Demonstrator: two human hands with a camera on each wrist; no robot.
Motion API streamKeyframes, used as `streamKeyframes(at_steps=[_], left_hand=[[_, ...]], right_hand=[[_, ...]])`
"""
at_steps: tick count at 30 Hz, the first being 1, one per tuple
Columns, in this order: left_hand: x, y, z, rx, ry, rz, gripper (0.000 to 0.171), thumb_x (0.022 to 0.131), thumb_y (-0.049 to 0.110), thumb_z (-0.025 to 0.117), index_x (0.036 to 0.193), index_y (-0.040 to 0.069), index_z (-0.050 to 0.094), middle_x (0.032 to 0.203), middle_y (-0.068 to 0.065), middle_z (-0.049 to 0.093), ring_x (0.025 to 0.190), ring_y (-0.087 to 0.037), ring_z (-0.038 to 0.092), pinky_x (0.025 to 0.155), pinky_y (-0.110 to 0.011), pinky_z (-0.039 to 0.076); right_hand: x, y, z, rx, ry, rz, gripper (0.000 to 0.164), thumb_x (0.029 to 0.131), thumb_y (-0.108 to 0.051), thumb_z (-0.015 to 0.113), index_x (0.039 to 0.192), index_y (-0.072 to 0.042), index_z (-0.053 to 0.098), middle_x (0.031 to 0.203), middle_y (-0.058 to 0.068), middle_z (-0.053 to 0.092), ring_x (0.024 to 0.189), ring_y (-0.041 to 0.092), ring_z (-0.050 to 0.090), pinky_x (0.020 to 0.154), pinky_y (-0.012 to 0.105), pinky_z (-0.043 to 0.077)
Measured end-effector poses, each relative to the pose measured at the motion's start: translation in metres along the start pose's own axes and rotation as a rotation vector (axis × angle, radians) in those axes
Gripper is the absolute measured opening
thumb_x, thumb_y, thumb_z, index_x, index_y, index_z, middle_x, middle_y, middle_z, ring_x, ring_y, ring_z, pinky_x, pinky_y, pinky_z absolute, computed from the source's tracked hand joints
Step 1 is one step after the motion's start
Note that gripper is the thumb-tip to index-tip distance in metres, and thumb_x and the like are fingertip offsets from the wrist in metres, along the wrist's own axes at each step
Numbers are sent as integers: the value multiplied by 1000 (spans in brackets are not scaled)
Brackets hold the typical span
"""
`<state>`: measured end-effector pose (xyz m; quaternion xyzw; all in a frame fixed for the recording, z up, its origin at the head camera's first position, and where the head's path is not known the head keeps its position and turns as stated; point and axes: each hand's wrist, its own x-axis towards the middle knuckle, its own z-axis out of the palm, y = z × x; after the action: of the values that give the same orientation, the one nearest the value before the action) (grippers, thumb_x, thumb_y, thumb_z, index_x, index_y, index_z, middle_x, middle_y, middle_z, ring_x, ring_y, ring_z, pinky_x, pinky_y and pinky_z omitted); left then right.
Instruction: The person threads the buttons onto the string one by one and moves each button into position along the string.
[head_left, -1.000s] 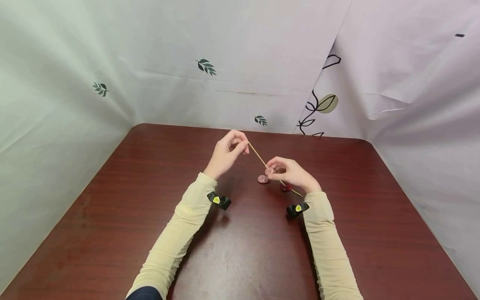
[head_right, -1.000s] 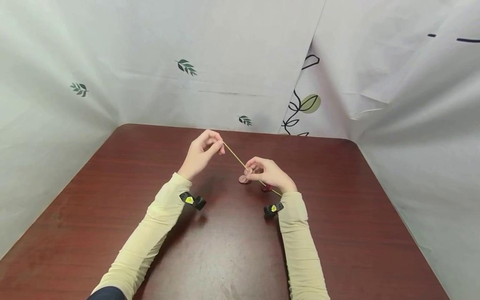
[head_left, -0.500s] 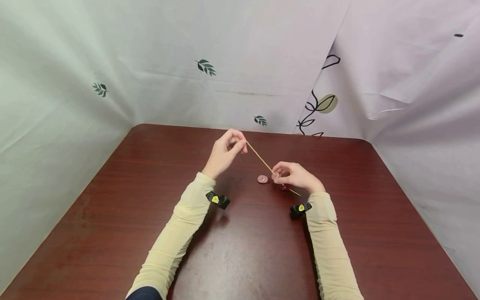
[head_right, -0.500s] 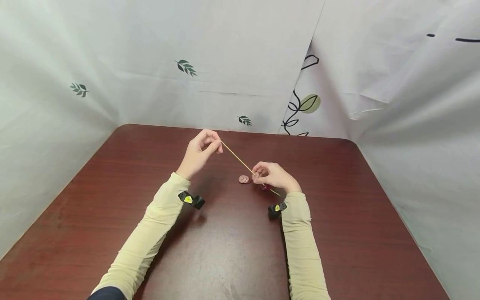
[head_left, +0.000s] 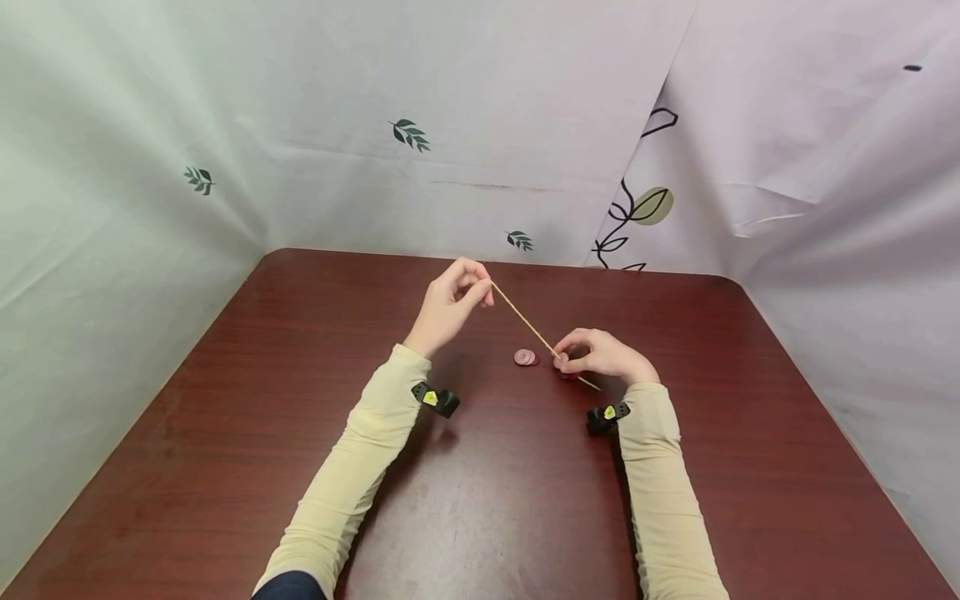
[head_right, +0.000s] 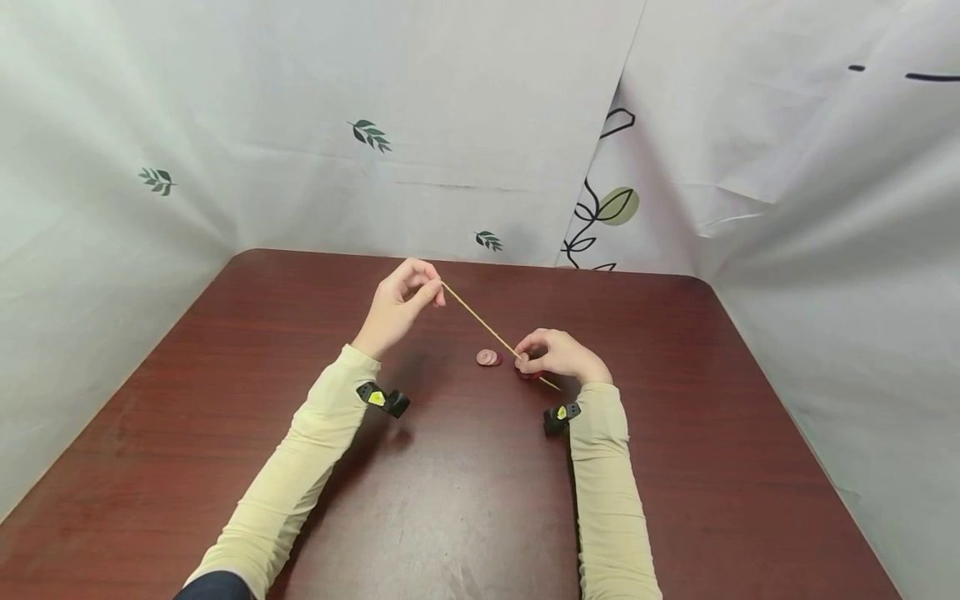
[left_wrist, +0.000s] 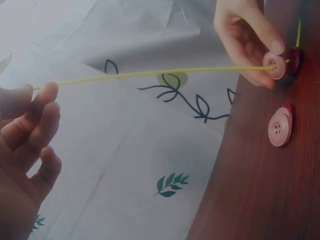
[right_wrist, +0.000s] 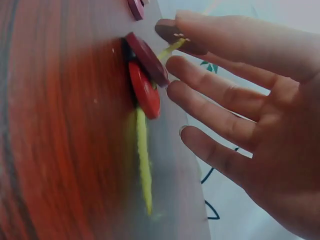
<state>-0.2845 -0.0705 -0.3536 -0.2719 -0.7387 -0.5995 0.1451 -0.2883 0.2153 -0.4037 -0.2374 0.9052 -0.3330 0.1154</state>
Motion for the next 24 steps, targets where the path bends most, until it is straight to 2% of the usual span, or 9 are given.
streamKeyframes(at_steps=[4, 12, 19, 24], left_hand=[[0, -2, 1, 4, -4, -2, 10, 97, 13, 58, 97, 3, 55, 75, -18, 65, 76, -32, 59, 64, -21, 42], [0, -3, 2, 9, -12, 3, 8, 96, 11, 58, 97, 4, 56, 74, -12, 65, 71, -15, 59, 65, -22, 45], [-1, -1, 5, 4, -45, -14, 8, 96, 7, 57, 99, 0, 55, 75, -12, 64, 76, -32, 61, 69, -29, 50], [-2, 0, 6, 11, -50, -19, 7, 95, 9, 59, 98, 3, 56, 76, -15, 65, 77, -40, 60, 67, -22, 46]], right_hand=[[-2, 3, -1, -16, -17, -18, 24, 83, -17, 74, 104, -5, 72, 104, 12, 66, 98, 25, 58, 89, 38, 44], [-3, 5, -3, -34, -25, -35, 24, 83, -15, 74, 105, -6, 72, 110, 13, 67, 104, 29, 59, 93, 42, 45], [-6, 0, -6, -60, 9, -37, 25, 85, -12, 69, 108, -4, 71, 112, 13, 68, 109, 30, 59, 96, 46, 45], [-7, -11, -9, -9, 103, -26, 25, 89, -14, 67, 112, -5, 68, 112, 12, 69, 106, 27, 61, 93, 42, 46]])
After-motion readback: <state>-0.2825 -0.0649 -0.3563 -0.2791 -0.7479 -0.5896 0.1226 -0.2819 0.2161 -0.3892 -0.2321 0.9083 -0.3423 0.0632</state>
